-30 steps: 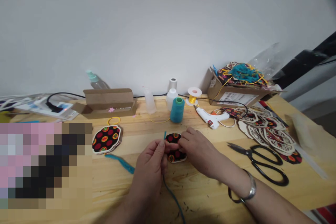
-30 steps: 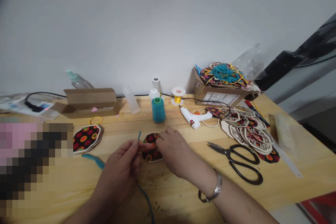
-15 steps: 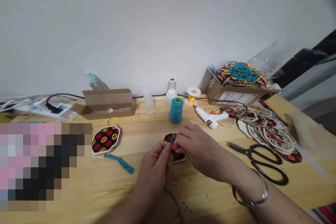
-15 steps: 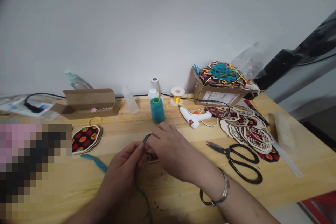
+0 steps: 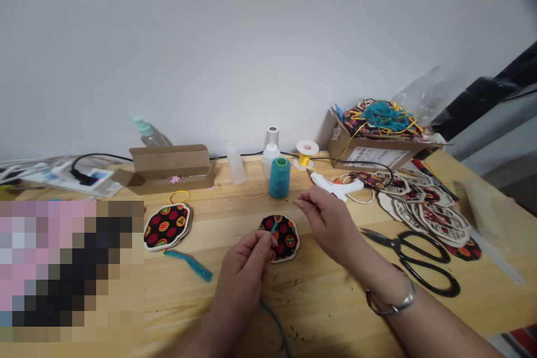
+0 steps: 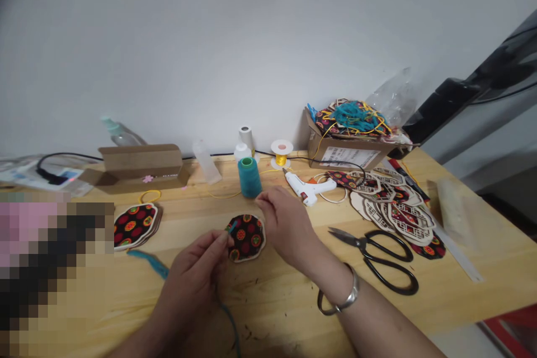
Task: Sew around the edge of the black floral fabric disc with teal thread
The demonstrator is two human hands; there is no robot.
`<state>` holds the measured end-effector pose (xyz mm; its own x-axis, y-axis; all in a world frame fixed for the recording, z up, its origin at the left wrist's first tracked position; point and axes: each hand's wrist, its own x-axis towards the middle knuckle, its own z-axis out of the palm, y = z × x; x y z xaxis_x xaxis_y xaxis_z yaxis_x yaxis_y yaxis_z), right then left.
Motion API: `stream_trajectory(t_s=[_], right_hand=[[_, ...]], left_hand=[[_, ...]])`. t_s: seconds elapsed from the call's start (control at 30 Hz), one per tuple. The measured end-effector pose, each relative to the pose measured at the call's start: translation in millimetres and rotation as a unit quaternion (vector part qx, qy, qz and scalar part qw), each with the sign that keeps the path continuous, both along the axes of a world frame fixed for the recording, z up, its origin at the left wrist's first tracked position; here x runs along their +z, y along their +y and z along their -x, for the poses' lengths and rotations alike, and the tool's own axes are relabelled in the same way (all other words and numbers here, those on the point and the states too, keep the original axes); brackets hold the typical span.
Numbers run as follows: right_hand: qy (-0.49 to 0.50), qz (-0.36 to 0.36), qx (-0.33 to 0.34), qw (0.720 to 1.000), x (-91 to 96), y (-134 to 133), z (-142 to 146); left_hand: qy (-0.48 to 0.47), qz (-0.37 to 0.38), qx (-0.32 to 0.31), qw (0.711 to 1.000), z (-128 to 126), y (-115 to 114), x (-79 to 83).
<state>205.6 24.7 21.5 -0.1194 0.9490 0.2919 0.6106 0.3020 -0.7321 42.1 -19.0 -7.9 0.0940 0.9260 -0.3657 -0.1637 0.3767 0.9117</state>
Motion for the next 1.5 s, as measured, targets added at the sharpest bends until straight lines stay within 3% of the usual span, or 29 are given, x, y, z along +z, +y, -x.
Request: stream_trajectory(t_s=[0.07,0.17,0.27,0.47,0.8,1.13,1.5], right_hand=[[0.071,0.117,0.007,0.991,-0.5,0,-1],[0.197,0.293,0.051,0.934,-1.4,-1,2],[0.29,0.357,0.082,0.884,-3.0,-4,9],[0.318,0.371,0.079,0.869,-2.5,-9,16],[0.299,0.33,0.05,0.894,-3.5,-7,16],[0.317,0.323,0.021,0.891,-2.9,-6,14],[0.309,0.358,0.093,0.876,-5.0,-11,20]], left_hand=[[0.002,-0.001,0.004,1.0,0,0,0.3],[-0.001,-0.013,0.002,1.0,0,0,0.1],[0.0,-0.014,0.0,1.0,1,0,0.7],[0.014,-0.032,-0.022,0.999,1,0,4.4],[0.039,-0.037,-0.032,0.998,-2,0,6.0],[0.025,-0.028,-0.015,0.999,-2,-1,4.4],[0.084,-0.051,-0.043,0.994,-1,1,13.2]])
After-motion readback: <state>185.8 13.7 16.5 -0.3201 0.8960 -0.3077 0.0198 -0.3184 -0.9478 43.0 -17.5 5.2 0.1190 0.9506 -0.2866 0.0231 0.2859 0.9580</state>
